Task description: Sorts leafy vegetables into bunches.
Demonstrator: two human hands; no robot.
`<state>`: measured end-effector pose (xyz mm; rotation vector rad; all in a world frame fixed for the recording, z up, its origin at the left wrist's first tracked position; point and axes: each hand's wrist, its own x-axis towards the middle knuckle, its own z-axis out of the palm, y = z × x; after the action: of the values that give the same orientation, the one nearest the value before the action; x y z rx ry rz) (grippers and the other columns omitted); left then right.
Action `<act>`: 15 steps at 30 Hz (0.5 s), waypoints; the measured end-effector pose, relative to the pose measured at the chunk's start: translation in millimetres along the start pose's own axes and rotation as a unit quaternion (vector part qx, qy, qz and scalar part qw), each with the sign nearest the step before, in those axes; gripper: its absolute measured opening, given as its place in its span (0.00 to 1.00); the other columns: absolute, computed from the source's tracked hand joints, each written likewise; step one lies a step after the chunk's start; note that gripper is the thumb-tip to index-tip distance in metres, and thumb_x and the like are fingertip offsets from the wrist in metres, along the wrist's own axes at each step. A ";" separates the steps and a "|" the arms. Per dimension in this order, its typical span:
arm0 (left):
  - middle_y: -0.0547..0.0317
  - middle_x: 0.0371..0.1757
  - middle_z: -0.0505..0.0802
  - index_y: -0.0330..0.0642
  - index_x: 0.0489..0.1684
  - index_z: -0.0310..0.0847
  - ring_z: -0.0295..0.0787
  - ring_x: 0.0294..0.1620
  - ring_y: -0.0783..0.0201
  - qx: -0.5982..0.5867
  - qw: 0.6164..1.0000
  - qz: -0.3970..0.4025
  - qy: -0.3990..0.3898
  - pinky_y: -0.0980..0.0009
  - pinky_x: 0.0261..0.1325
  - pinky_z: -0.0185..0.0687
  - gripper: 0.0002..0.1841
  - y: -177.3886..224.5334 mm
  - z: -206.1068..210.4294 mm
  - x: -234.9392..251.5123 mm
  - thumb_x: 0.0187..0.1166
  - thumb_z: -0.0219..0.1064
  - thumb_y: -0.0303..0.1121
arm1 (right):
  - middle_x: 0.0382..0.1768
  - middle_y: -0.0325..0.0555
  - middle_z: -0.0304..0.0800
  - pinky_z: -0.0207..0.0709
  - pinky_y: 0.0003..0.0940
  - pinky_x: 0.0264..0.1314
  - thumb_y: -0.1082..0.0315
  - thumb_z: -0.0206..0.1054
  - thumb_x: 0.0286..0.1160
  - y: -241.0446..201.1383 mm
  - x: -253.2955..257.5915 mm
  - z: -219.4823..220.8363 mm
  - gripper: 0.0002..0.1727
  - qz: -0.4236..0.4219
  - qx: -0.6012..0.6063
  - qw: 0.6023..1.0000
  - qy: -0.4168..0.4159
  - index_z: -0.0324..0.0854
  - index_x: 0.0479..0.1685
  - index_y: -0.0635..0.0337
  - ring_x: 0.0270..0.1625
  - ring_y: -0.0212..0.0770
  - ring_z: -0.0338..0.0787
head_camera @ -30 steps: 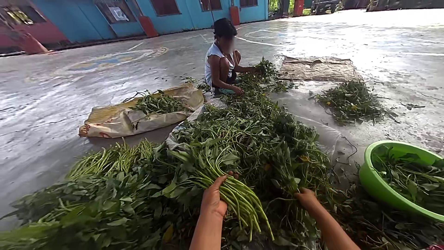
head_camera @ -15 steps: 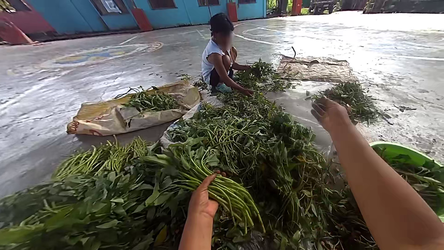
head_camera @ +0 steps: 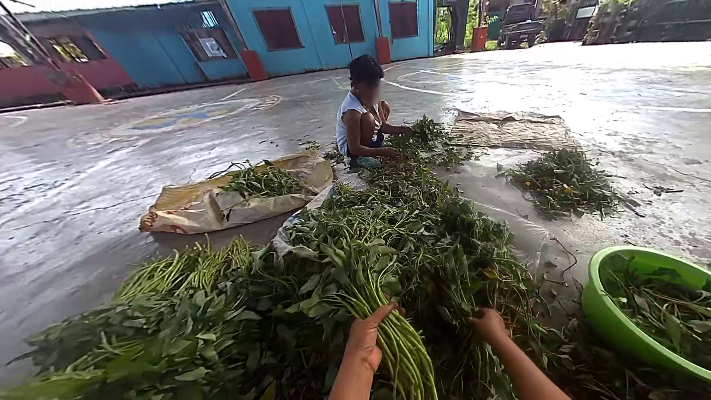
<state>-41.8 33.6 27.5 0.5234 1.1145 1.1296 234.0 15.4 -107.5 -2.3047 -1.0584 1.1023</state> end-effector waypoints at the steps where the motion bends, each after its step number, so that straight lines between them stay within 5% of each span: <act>1: 0.39 0.42 0.92 0.29 0.61 0.75 0.94 0.38 0.50 -0.001 1.000 0.000 -0.002 0.58 0.44 0.93 0.13 -0.7 -0.5 -0.6 0.81 0.63 0.19 | 0.68 0.61 0.86 0.70 0.56 0.80 0.61 0.68 0.80 -6.6 -4.1 0.4 0.21 -0.015 0.016 1.000 0.018 0.85 0.67 0.63 0.75 0.57 0.82; 10: 0.40 0.43 0.94 0.27 0.61 0.76 0.95 0.38 0.51 0.060 0.998 0.014 -0.007 0.62 0.43 0.93 0.15 -11.1 11.6 -9.7 0.77 0.66 0.16 | 0.43 0.48 0.94 0.85 0.43 0.54 0.66 0.74 0.73 -33.3 -111.8 -0.9 0.16 -0.157 0.154 0.972 0.082 0.87 0.58 0.61 0.43 0.41 0.92; 15: 0.41 0.46 0.95 0.27 0.60 0.77 0.96 0.38 0.53 0.128 0.992 0.012 0.011 0.62 0.44 0.93 0.18 -31.7 15.9 -12.9 0.73 0.73 0.18 | 0.45 0.47 0.94 0.86 0.41 0.55 0.66 0.74 0.72 -32.0 -139.1 32.8 0.20 -0.184 0.199 0.962 0.034 0.85 0.64 0.60 0.44 0.39 0.93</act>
<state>-13.6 12.5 13.8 0.7261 1.2833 1.0196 136.2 -69.6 -39.1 -1.7355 -1.0696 0.9713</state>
